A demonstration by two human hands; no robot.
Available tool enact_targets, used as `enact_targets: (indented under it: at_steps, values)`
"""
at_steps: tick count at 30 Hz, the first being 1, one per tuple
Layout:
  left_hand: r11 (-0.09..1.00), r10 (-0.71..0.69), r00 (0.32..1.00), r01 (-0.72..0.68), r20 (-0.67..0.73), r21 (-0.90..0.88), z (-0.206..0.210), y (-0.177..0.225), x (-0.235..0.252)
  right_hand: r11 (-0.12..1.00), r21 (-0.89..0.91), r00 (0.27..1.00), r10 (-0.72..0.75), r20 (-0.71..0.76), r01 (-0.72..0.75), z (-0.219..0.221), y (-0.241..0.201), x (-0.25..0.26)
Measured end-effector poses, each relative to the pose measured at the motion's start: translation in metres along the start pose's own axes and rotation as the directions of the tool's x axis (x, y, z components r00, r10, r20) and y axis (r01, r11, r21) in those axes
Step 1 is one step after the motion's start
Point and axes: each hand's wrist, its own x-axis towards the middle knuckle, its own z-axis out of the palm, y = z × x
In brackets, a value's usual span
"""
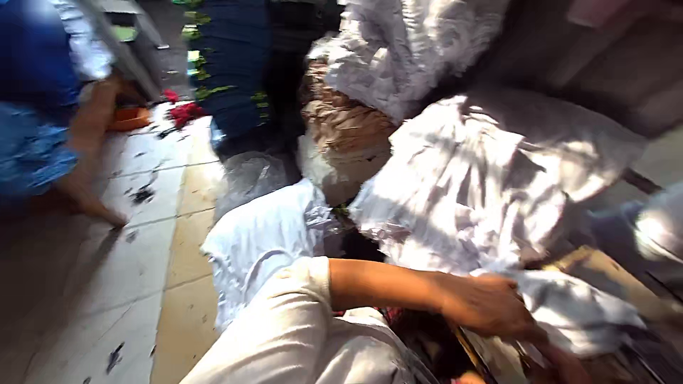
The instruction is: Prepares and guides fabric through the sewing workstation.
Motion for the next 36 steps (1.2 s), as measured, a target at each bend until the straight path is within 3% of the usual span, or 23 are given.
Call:
enact_targets:
  at_steps: [4, 7, 11, 15, 18, 23, 24, 27, 30, 33, 36]
  values:
    - [0.944, 0.140, 0.953, -0.210, -0.269, -0.255, -0.003, 0.001, 0.007, 0.977, 0.214, 0.982, 0.026, -0.186, 0.014, 0.002, -0.029, -0.009]
    - [0.878, 0.149, 0.955, -0.247, -0.256, -0.410, 0.001, -0.006, 0.014, 0.914, 0.402, 0.974, 0.132, -0.184, -0.048, -0.004, -0.035, -0.016]
    - [0.849, 0.183, 0.960, -0.264, -0.213, -0.457, 0.008, -0.003, 0.023, 0.866, 0.494, 0.963, 0.192, -0.190, -0.075, -0.008, -0.036, -0.025]
    - [0.814, 0.306, 0.906, -0.408, -0.292, -0.414, 0.012, 0.011, 0.024, 0.794, 0.608, 0.960, 0.188, -0.206, -0.025, -0.012, -0.046, -0.039]
    - [0.780, 0.386, 0.834, -0.523, -0.394, -0.343, 0.022, 0.018, 0.026, 0.704, 0.710, 0.959, 0.210, -0.191, -0.013, -0.016, -0.047, -0.046]
    - [0.724, 0.581, 0.685, -0.682, -0.439, -0.105, 0.037, 0.039, 0.028, 0.675, 0.737, 0.975, 0.138, -0.176, 0.037, -0.010, -0.038, -0.052]
    - [0.728, 0.577, 0.684, -0.678, -0.447, -0.098, 0.043, 0.037, 0.029, 0.677, 0.735, 0.972, 0.138, -0.190, 0.048, -0.011, -0.036, -0.054]
    - [0.877, 0.468, 0.839, -0.481, -0.278, 0.025, 0.064, 0.006, 0.044, 0.701, 0.713, 0.924, 0.264, -0.278, 0.014, -0.026, -0.036, -0.058]
    - [0.934, 0.349, 0.913, -0.323, -0.212, 0.151, 0.065, -0.046, 0.069, 0.685, 0.729, 0.926, 0.264, -0.269, 0.016, -0.042, -0.037, -0.063]
    - [0.928, 0.336, 0.883, -0.251, -0.329, 0.274, 0.040, -0.061, 0.082, 0.655, 0.756, 0.930, 0.274, -0.244, 0.005, -0.033, -0.035, -0.065]
    - [0.931, 0.323, 0.875, -0.224, -0.362, 0.290, 0.035, -0.057, 0.078, 0.667, 0.745, 0.905, 0.324, -0.277, -0.011, -0.017, -0.039, -0.069]
